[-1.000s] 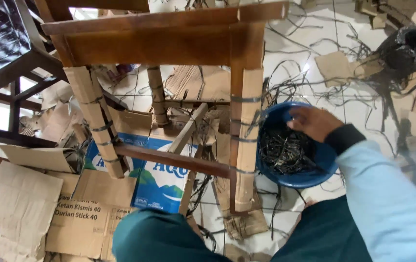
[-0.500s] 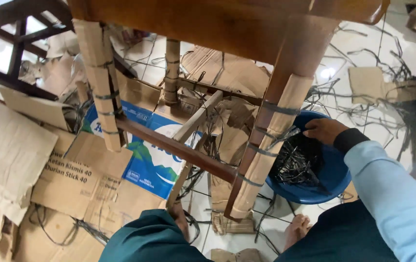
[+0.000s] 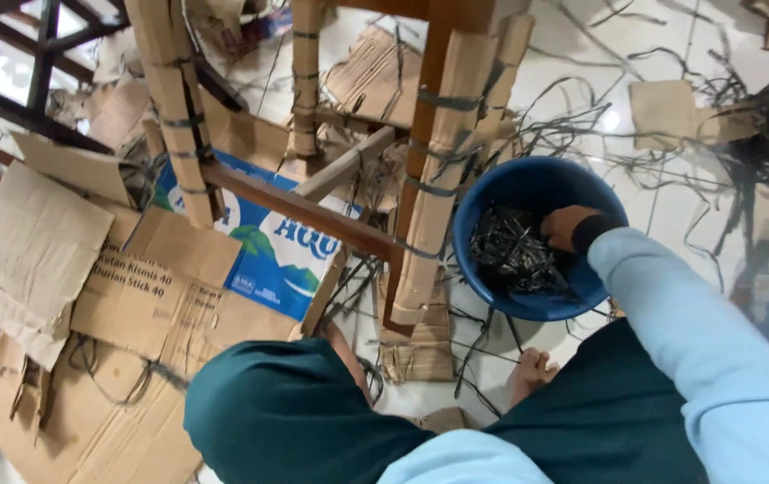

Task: The person sits on the floor and assembles a wooden chair by wrapping and tying black plastic strips around cardboard-wrapped joints. They repeatedly pick strips from a blue bowl, wrap them around the chair legs and crossbars, and secure them by hand.

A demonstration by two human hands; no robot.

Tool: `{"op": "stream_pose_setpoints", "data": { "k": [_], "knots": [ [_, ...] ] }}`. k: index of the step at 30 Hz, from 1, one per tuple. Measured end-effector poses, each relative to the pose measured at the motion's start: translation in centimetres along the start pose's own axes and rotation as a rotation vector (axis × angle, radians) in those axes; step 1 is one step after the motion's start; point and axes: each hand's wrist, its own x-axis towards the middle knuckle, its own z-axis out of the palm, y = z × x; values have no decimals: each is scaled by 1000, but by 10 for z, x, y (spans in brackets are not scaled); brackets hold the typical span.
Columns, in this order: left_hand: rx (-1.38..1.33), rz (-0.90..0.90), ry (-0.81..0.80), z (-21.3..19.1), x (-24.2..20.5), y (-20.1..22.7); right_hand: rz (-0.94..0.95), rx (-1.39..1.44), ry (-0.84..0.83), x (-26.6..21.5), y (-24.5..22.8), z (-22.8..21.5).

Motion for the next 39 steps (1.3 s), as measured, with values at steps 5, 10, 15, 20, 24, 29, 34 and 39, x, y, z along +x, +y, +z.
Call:
{"op": "stream_pose_setpoints", "data": {
  "k": [5,10,15,20,24,29,34,39],
  "knots": [
    [1,244,-45,212,-65,308,133,244,-57,-103,-106,-94],
    [-200,629,-270,315,-143,442,186,368,38,-60,-140,-68],
    [-70,984,-717,409,-151,435,343,419,281,-76,-154,-62],
    [93,762,-769,439,-130,385,378,254,352,-73,-156,-46],
    [244,695,-805,456,-120,381,385,401,443,-77,-135,-42],
    [211,543,-928,456,-133,385,415,634,619,-99,-65,-83],
    [225,529,-1003,450,-146,380,497,578,664,-146,-34,-145],
    [249,492,-1056,450,-155,365,403,822,650,-204,-51,-176]
  ]
}}
